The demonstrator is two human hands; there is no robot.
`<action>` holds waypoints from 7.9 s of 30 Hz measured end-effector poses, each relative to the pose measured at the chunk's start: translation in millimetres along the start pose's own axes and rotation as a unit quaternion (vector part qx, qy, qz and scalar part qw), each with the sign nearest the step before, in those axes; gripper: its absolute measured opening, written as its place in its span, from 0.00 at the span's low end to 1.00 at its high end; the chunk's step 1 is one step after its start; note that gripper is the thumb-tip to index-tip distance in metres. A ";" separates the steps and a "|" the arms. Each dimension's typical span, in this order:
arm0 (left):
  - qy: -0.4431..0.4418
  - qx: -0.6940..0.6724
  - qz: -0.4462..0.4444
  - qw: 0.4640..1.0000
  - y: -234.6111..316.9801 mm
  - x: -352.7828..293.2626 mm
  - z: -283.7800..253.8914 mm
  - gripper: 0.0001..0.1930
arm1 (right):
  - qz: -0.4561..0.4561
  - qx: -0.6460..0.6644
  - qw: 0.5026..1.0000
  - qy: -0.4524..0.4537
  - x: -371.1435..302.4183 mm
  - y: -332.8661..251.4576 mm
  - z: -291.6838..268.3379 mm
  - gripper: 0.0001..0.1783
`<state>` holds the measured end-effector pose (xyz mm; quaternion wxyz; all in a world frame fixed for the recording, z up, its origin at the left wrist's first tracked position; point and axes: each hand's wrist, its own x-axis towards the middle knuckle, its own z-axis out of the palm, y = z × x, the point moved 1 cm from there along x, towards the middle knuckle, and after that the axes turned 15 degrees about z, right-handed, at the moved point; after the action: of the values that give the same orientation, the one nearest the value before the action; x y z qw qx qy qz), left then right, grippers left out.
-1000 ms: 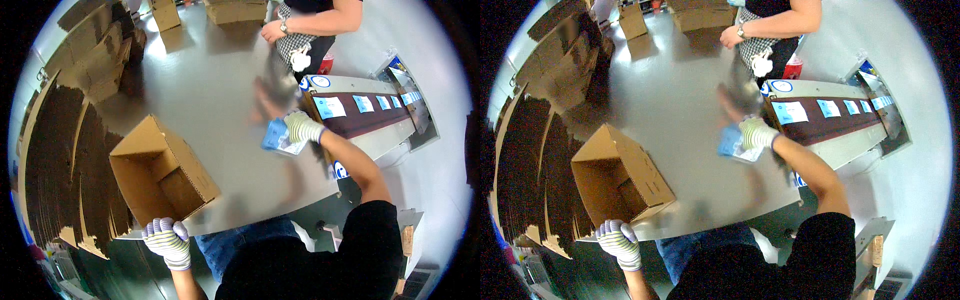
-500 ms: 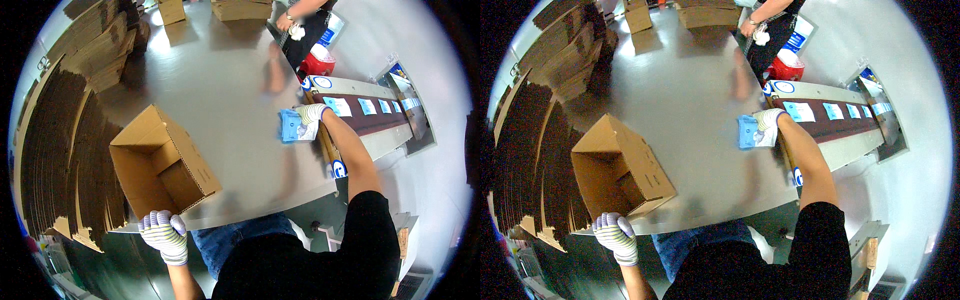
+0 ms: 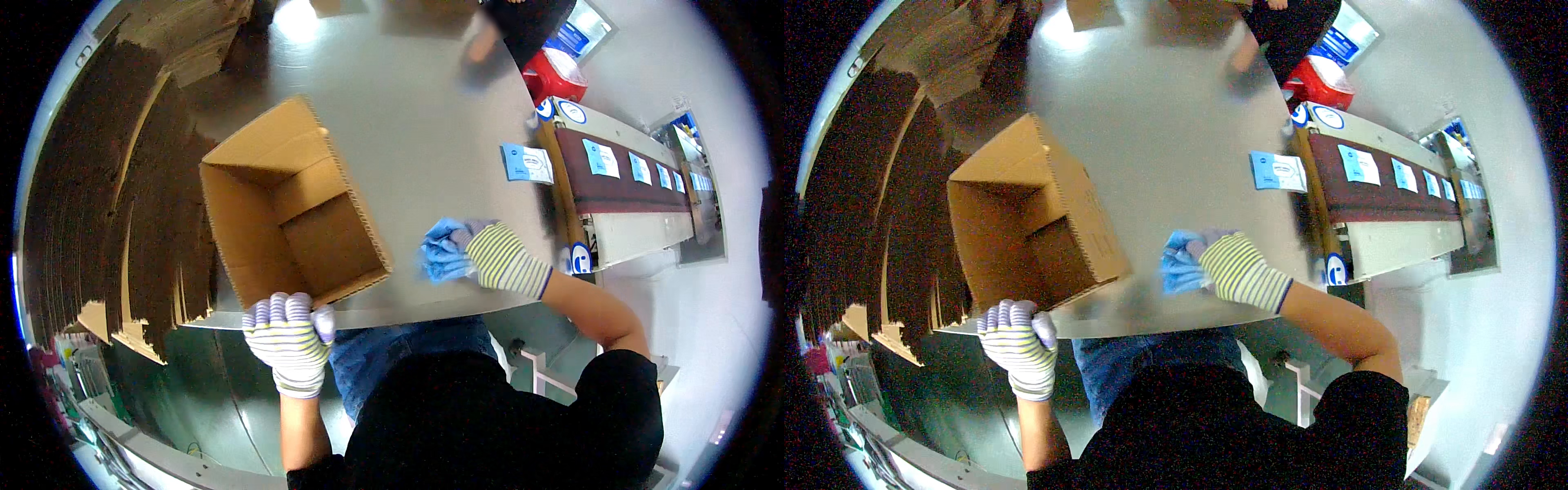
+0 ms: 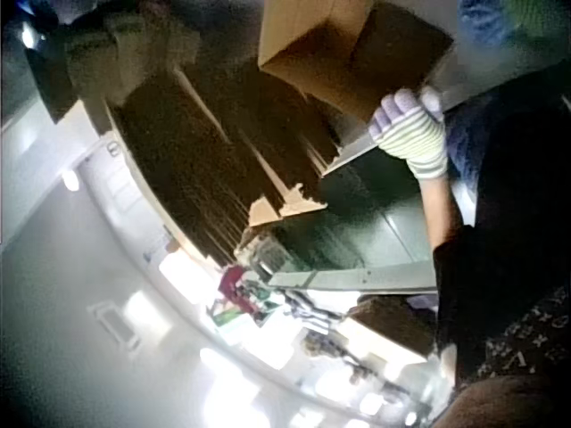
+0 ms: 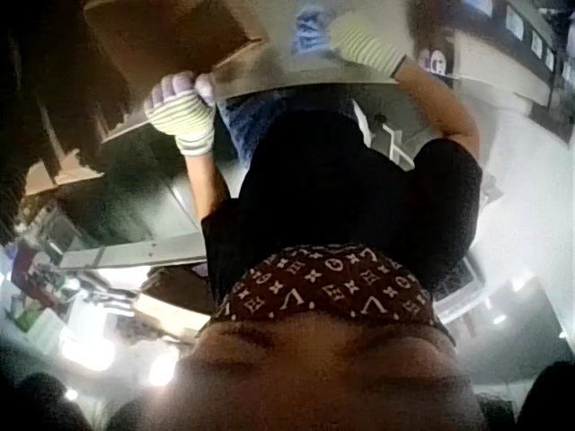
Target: The person places blue packets into cardboard boxes and assembles additional boxes on a metal table in a manufacturing environment.
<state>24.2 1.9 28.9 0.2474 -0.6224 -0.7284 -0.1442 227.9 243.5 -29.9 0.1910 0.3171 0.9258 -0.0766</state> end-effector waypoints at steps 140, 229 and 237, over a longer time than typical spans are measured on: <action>-0.050 0.037 0.070 0.996 70.3 -17.9 -5.4 0.14 | 0.277 0.093 0.954 0.072 87.6 292.6 -94.7 0.18; 0.176 0.396 -0.074 0.898 -140.8 62.8 -209.9 0.25 | 0.032 -0.172 0.819 0.547 256.4 -72.7 -207.2 0.24; 0.113 0.319 -0.188 0.922 -186.2 31.5 -203.3 0.18 | -0.264 -0.050 0.932 0.242 140.4 -155.8 -119.9 0.31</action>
<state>-124.4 -111.3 234.1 0.4821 -0.3414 -0.8067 -0.0176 -6.7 230.8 26.6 -0.0507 0.0607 0.9969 0.0009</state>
